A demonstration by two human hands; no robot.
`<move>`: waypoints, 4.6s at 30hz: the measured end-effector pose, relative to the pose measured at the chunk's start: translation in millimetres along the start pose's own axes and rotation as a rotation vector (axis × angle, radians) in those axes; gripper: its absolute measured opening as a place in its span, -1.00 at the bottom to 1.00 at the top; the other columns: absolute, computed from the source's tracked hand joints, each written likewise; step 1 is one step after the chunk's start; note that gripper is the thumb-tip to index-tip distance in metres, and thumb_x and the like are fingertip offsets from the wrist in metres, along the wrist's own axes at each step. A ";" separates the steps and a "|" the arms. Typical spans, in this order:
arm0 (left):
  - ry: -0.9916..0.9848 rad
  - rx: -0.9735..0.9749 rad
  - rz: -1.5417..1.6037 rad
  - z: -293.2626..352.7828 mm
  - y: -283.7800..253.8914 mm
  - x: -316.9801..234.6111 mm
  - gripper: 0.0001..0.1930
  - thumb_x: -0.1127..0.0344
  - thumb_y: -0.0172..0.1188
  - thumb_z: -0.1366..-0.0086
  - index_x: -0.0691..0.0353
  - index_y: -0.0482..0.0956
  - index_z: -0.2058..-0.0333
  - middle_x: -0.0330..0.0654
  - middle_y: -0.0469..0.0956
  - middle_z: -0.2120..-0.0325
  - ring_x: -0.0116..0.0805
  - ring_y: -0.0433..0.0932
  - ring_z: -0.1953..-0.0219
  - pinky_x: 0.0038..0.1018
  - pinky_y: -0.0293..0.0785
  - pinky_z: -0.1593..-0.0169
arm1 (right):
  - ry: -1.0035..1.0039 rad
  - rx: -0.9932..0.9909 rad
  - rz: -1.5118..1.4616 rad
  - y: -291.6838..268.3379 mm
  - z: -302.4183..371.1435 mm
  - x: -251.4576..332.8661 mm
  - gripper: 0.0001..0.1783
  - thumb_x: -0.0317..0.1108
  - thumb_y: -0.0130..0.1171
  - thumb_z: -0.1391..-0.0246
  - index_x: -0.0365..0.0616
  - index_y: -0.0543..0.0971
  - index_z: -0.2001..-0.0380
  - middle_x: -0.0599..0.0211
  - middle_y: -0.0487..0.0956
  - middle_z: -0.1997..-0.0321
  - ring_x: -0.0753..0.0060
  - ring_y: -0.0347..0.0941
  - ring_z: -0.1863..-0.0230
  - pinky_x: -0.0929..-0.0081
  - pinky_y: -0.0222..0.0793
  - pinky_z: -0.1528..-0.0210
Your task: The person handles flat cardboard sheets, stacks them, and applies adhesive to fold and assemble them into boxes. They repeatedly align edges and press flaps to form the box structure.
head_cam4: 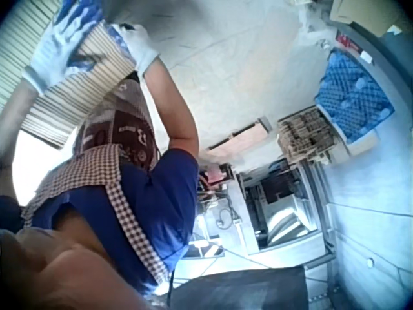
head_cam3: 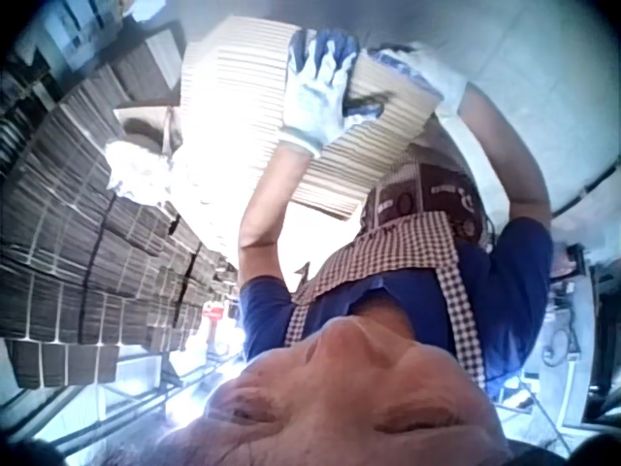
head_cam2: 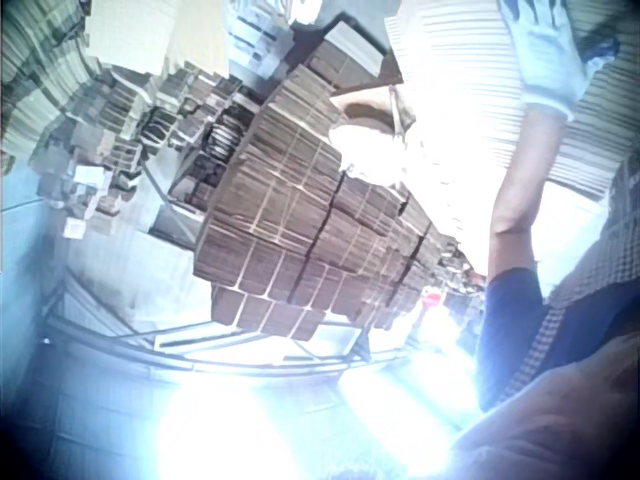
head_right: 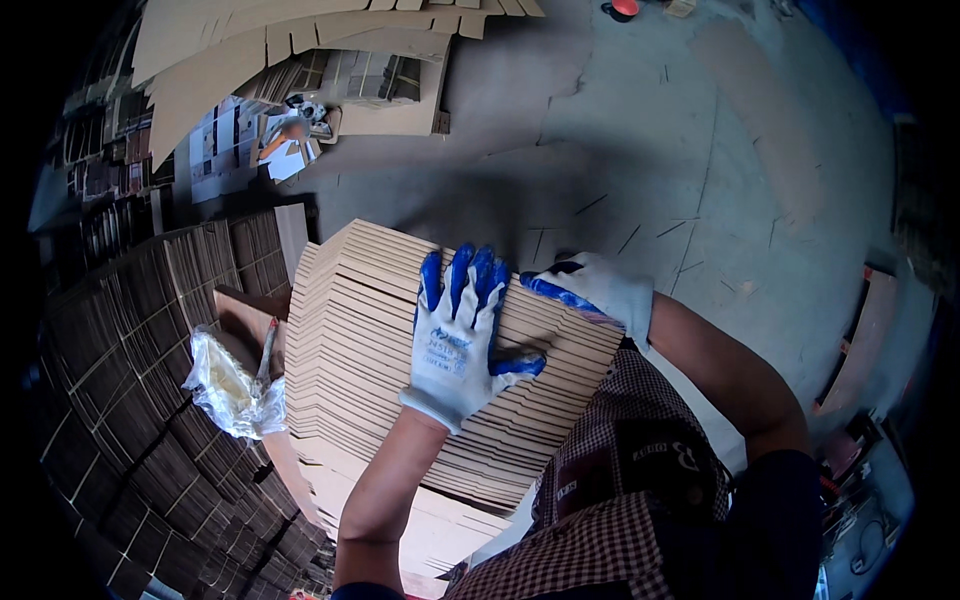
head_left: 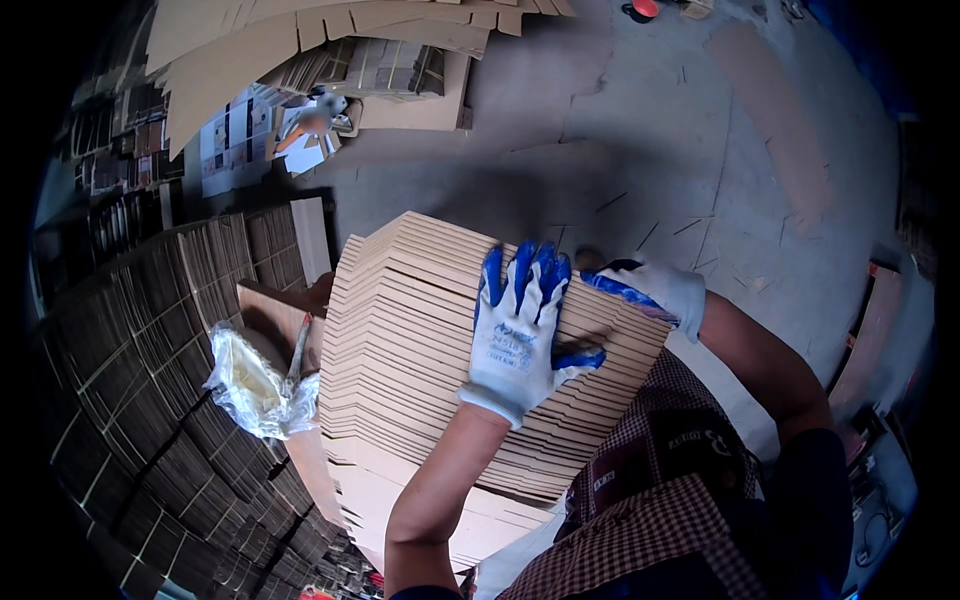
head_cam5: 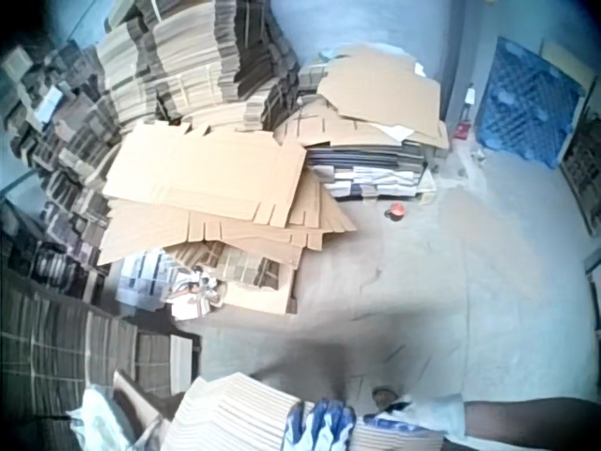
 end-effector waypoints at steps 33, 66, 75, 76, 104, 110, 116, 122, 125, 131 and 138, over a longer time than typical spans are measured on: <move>0.073 -0.209 0.018 22.9 8.5 8.0 -0.06 -0.47 -0.12 -0.26 0.20 0.18 -0.36 0.02 0.07 -0.42 0.17 -0.03 -0.46 0.19 -0.16 -0.44 | -0.214 0.387 -0.298 3.2 -44.6 -30.2 -0.62 -0.10 0.20 -0.24 -0.23 0.69 0.14 0.32 0.67 0.16 0.50 0.56 0.24 0.51 0.47 0.19; 0.003 -0.195 0.018 -44.1 -24.2 -11.0 -0.76 0.20 0.31 -0.07 0.15 0.68 0.28 -0.18 0.48 0.35 -0.24 0.50 0.23 -0.07 0.38 -0.19 | -0.337 0.406 0.397 -0.2 -18.0 13.8 -0.77 -0.42 0.21 -0.18 -0.29 0.62 0.12 0.20 0.68 0.30 0.44 0.59 0.28 0.53 0.50 0.12; 0.142 -0.223 0.145 -56.3 -41.2 -4.7 -0.79 0.18 0.36 -0.02 0.12 0.68 0.38 -0.17 0.55 0.36 -0.21 0.53 0.25 -0.09 0.36 -0.20 | -0.150 0.326 0.094 1.6 -25.7 -2.9 -0.76 -0.34 0.15 -0.27 -0.22 0.63 0.08 0.27 0.68 0.22 0.44 0.59 0.23 0.52 0.50 0.11; 0.137 -0.200 0.152 -55.3 -45.4 -5.9 -0.78 0.17 0.36 -0.03 0.12 0.67 0.38 -0.16 0.55 0.37 -0.21 0.53 0.26 -0.10 0.36 -0.20 | -0.147 0.333 0.090 1.5 -24.9 -2.5 -0.75 -0.34 0.16 -0.26 -0.22 0.63 0.07 0.27 0.68 0.22 0.43 0.59 0.23 0.52 0.50 0.11; 0.078 -0.145 0.150 -34.9 -10.8 13.4 -0.66 0.23 0.37 0.10 0.09 0.62 0.27 -0.18 0.57 0.27 -0.12 0.51 0.09 -0.13 0.34 -0.06 | -0.391 -0.010 0.373 4.4 27.2 12.0 -0.74 -0.29 0.14 -0.24 -0.15 0.59 0.07 0.10 0.65 0.29 0.17 0.64 0.27 0.34 0.54 0.16; 0.024 -0.535 0.278 -14.3 -30.0 27.2 -0.59 0.25 0.41 -0.01 0.13 0.57 0.13 -0.09 0.50 0.00 0.00 0.42 -0.15 -0.03 0.21 -0.32 | -0.393 0.063 0.217 3.2 25.8 8.6 -0.63 -0.19 0.14 -0.29 -0.08 0.56 -0.09 0.12 0.68 0.20 0.24 0.65 0.21 0.37 0.55 0.14; -0.334 -0.562 0.488 32.6 -32.3 67.0 -0.52 0.24 0.40 -0.04 0.18 0.55 0.03 -0.02 0.50 -0.06 0.03 0.37 -0.20 -0.05 0.20 -0.30 | -0.321 0.143 0.276 5.0 21.5 11.0 -0.64 -0.19 0.24 -0.23 -0.08 0.60 -0.04 0.24 0.70 0.26 0.39 0.64 0.26 0.46 0.54 0.16; -0.007 -0.324 0.269 20.9 -30.3 20.8 -0.56 0.16 0.33 -0.05 0.20 0.61 0.09 -0.03 0.49 -0.08 0.01 0.34 -0.27 0.10 0.07 -0.40 | -0.249 0.193 0.145 4.3 2.0 -3.7 -0.77 -0.23 0.23 -0.22 -0.12 0.63 0.14 0.29 0.67 0.37 0.44 0.59 0.38 0.46 0.48 0.25; 0.069 -0.274 0.214 1.8 -16.4 3.7 -0.59 0.17 0.30 -0.07 0.17 0.62 0.08 -0.10 0.38 -0.20 -0.03 0.30 -0.30 0.17 0.04 -0.40 | -0.316 0.153 0.208 5.5 8.6 11.1 -0.76 -0.23 0.24 -0.20 -0.12 0.62 0.15 0.26 0.66 0.37 0.36 0.58 0.38 0.44 0.48 0.25; 0.049 -0.277 0.178 -0.1 -0.9 5.4 -0.59 0.14 0.29 -0.11 0.06 0.59 0.04 -0.14 0.39 -0.12 -0.08 0.34 -0.25 0.16 0.13 -0.37 | -0.374 0.030 0.192 9.6 19.0 13.0 -0.70 -0.24 0.25 -0.18 -0.16 0.60 0.09 0.17 0.67 0.31 0.24 0.63 0.30 0.42 0.53 0.17; 0.022 -0.290 0.127 -0.1 0.8 4.8 -0.61 0.18 0.32 -0.07 0.05 0.59 0.08 -0.16 0.43 -0.04 -0.14 0.41 -0.15 0.02 0.34 -0.22 | -0.417 -0.008 0.253 10.6 28.1 24.1 -0.68 -0.27 0.24 -0.19 -0.18 0.58 0.04 0.15 0.67 0.29 0.23 0.65 0.26 0.38 0.56 0.14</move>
Point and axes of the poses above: each hand's wrist, its own z-axis away from the middle knuckle, its own y-axis out of the palm, x = y × z, the point moved 6 cm from there along -z, towards the middle knuckle
